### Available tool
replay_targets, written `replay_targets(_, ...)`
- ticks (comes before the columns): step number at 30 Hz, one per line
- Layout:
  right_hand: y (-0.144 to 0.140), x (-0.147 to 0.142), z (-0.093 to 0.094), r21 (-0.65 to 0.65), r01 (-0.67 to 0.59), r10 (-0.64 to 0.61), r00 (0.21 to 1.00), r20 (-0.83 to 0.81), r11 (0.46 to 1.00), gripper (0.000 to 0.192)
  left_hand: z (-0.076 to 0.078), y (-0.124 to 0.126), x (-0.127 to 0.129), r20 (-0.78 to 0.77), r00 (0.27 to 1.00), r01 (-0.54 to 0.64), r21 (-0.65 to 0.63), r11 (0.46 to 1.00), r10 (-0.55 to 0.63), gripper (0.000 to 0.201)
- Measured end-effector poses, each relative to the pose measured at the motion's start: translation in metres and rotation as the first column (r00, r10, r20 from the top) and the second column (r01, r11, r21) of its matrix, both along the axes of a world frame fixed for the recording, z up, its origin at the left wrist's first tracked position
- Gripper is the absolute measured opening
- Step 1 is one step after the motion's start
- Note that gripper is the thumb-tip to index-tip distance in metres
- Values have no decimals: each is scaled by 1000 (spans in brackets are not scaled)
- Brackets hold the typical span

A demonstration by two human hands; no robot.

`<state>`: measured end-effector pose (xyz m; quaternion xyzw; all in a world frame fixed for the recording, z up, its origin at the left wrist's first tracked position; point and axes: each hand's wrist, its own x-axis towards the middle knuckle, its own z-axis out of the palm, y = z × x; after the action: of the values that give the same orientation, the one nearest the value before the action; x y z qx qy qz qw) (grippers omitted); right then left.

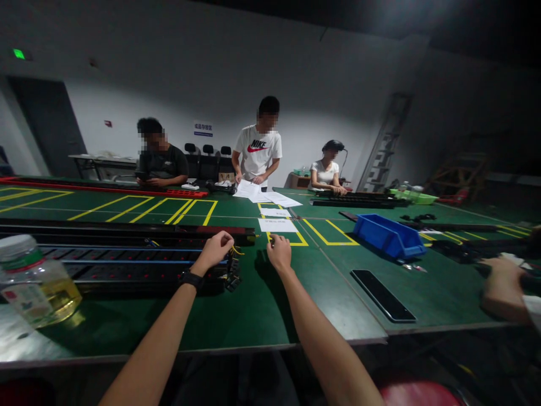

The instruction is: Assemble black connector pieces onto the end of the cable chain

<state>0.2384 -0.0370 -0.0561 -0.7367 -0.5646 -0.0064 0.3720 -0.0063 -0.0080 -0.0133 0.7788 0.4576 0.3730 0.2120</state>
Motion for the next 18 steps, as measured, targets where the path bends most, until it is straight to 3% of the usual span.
replay_targets(4,0,8,-9,-201,69,-29,980,196,977,52,-5,0,-2,20,1000,2,-14,1000,-2,20)
replay_targets(8,0,4,-12,-311,66,11,971,238,948,44,-7,1,-5,85,996,24,-32,999,-21,21)
replay_targets(15,-8,2,-7,-233,238,-178,951,254,943,33,-12,0,-9,153,985,89,-51,995,-81,25)
replay_targets(18,-12,-4,0,-120,220,-186,952,245,968,30,-12,-3,-8,165,981,107,-21,994,-102,29)
